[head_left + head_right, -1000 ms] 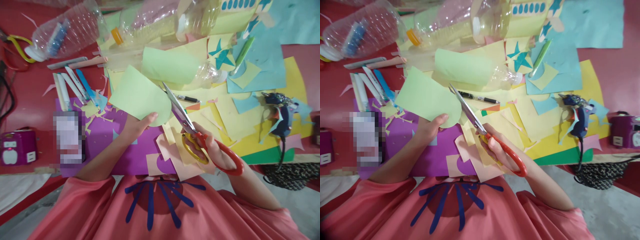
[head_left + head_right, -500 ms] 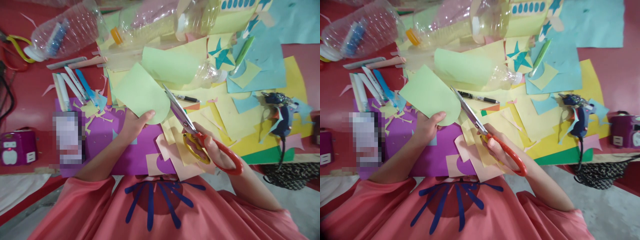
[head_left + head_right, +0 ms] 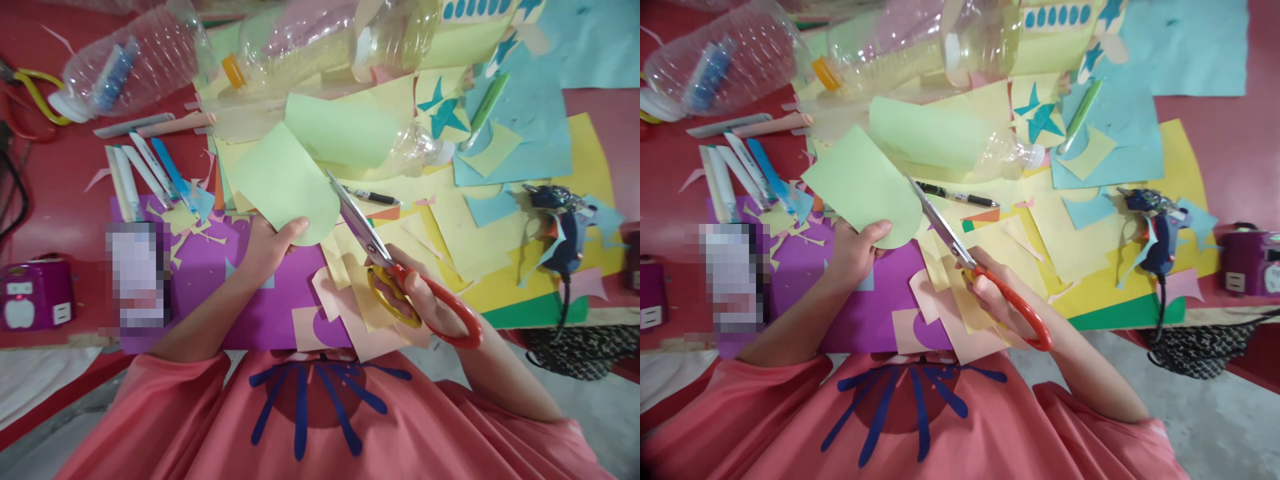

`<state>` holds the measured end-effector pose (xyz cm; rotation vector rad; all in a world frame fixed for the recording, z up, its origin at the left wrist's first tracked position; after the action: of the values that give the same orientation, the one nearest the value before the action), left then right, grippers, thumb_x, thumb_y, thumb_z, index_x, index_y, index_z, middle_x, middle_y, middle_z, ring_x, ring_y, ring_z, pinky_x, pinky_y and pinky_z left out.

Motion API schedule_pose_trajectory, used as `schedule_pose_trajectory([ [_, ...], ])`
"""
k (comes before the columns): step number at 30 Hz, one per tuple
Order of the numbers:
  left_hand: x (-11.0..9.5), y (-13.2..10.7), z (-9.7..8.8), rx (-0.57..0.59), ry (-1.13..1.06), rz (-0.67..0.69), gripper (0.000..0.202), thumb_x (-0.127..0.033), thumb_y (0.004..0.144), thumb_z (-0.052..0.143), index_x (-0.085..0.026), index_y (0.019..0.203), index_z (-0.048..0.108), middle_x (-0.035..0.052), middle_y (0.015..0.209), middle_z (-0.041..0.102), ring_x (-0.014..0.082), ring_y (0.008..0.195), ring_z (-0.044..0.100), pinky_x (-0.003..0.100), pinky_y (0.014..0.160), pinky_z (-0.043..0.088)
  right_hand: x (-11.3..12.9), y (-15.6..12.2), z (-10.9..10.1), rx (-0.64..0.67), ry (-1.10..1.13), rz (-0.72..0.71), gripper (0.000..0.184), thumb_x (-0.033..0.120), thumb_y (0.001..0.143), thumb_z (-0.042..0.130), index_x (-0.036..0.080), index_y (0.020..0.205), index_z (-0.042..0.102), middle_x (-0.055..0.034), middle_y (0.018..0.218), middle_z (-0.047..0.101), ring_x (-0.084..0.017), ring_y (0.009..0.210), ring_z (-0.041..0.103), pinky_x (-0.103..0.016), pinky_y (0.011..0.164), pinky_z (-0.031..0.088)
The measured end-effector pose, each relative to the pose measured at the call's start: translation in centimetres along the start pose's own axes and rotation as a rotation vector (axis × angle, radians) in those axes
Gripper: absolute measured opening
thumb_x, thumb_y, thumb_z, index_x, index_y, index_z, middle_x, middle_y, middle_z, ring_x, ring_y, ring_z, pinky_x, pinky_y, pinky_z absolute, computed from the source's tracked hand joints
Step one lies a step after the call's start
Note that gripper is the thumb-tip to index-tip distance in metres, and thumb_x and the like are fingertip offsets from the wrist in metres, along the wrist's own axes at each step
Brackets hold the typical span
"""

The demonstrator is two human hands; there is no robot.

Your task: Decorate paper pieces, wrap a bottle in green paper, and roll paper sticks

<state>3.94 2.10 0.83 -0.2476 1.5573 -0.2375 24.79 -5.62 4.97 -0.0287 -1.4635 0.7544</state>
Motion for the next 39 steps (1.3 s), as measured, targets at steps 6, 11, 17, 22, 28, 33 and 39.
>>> schedule_pose_trajectory([
  [6, 0.2, 0.1, -0.1, 0.01, -0.018, 0.002, 0.022, -0.037, 0.065, 0.071, -0.019, 0.061, 0.059, -0.004, 0.049, 0.05, 0.0058, 0.035, 0.038, 0.018, 0.031, 0.033, -0.7, 0.1, -0.1, -0.044, -0.021, 0.032, 0.054, 0.075, 0.083, 0.043, 0.025, 0.103, 0.051, 0.0072, 0.062, 0.036, -0.005, 0.041, 0.021, -0.021, 0.033, 0.019],
  [11, 0.0, 0.0, -0.2, -0.016, -0.025, -0.014, 0.022, -0.036, 0.063, 0.072, -0.019, 0.063, 0.059, -0.0047, 0.05, 0.051, 0.0055, 0.035, 0.039, 0.018, 0.03, 0.032, 0.1, 0.1, -0.8, -0.086, -0.164, 0.01, 0.057, 0.076, 0.082, 0.042, 0.023, 0.102, 0.051, 0.0063, 0.062, 0.039, -0.006, 0.043, 0.028, -0.021, 0.038, 0.025],
  [17, -0.8, 0.2, -0.1, -0.05, -0.047, 0.077, 0.021, -0.037, 0.069, 0.069, -0.019, 0.064, 0.058, -0.0051, 0.048, 0.053, 0.0068, 0.034, 0.043, 0.02, 0.034, 0.035, 2.1, 0.1, -3.7, -0.305, -0.722, -0.023, 0.048, 0.065, 0.08, 0.057, 0.024, 0.105, 0.056, 0.0038, 0.059, 0.048, -0.012, 0.051, 0.042, -0.025, 0.052, 0.034],
  [22, -1.2, 0.3, -0.1, -0.055, 0.047, 0.125, 0.022, -0.036, 0.074, 0.065, -0.018, 0.063, 0.059, -0.0035, 0.046, 0.054, 0.0085, 0.035, 0.047, 0.023, 0.038, 0.038, 3.5, 0.8, -6.5, -0.51, -1.043, 0.043, 0.047, 0.061, 0.074, 0.066, 0.025, 0.104, 0.063, -0.0032, 0.069, 0.057, -0.016, 0.056, 0.047, -0.028, 0.055, 0.033],
  [28, -0.4, 0.7, -0.3, -0.122, -0.012, 0.054, 0.022, -0.035, 0.066, 0.068, -0.019, 0.079, 0.061, -0.0017, 0.066, 0.066, 0.011, 0.045, 0.058, 0.022, 0.04, 0.045, 5.3, 1.9, -8.8, -0.574, -1.26, 0.151, 0.038, 0.027, 0.074, 0.068, 0.027, 0.112, 0.066, -0.0086, 0.083, 0.068, -0.021, 0.066, 0.054, -0.03, 0.06, 0.035],
  [33, -0.6, 0.7, 0.1, -0.064, 0.035, 0.018, 0.029, -0.04, 0.063, 0.069, -0.018, 0.078, 0.06, -0.0007, 0.063, 0.064, 0.0127, 0.047, 0.059, 0.023, 0.042, 0.047, 6.5, 3.1, -10.3, -0.615, -1.371, 0.086, 0.047, 0.015, 0.077, 0.059, 0.022, 0.123, 0.064, -0.0121, 0.108, 0.07, -0.026, 0.089, 0.063, -0.034, 0.074, 0.043],
  [39, -1.3, 0.7, 0.4, -0.019, 0.038, 0.109, 0.046, -0.038, 0.063, 0.071, -0.02, 0.101, 0.053, 0.0087, 0.106, 0.069, 0.0241, 0.101, 0.067, 0.029, 0.078, 0.057, 6.6, 4.2, -11.6, -0.545, -1.286, -0.023, 0.047, 0.021, 0.085, 0.063, 0.019, 0.131, 0.06, -0.0131, 0.125, 0.065, -0.023, 0.112, 0.06, -0.034, 0.096, 0.044],
])
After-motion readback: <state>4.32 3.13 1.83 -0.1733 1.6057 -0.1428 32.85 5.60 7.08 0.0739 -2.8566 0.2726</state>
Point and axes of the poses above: each hand's wrist, its own y-axis towards the middle knuckle, its own z-axis out of the palm, x = y × z, the point moved 5 cm from there along y, towards the middle knuckle
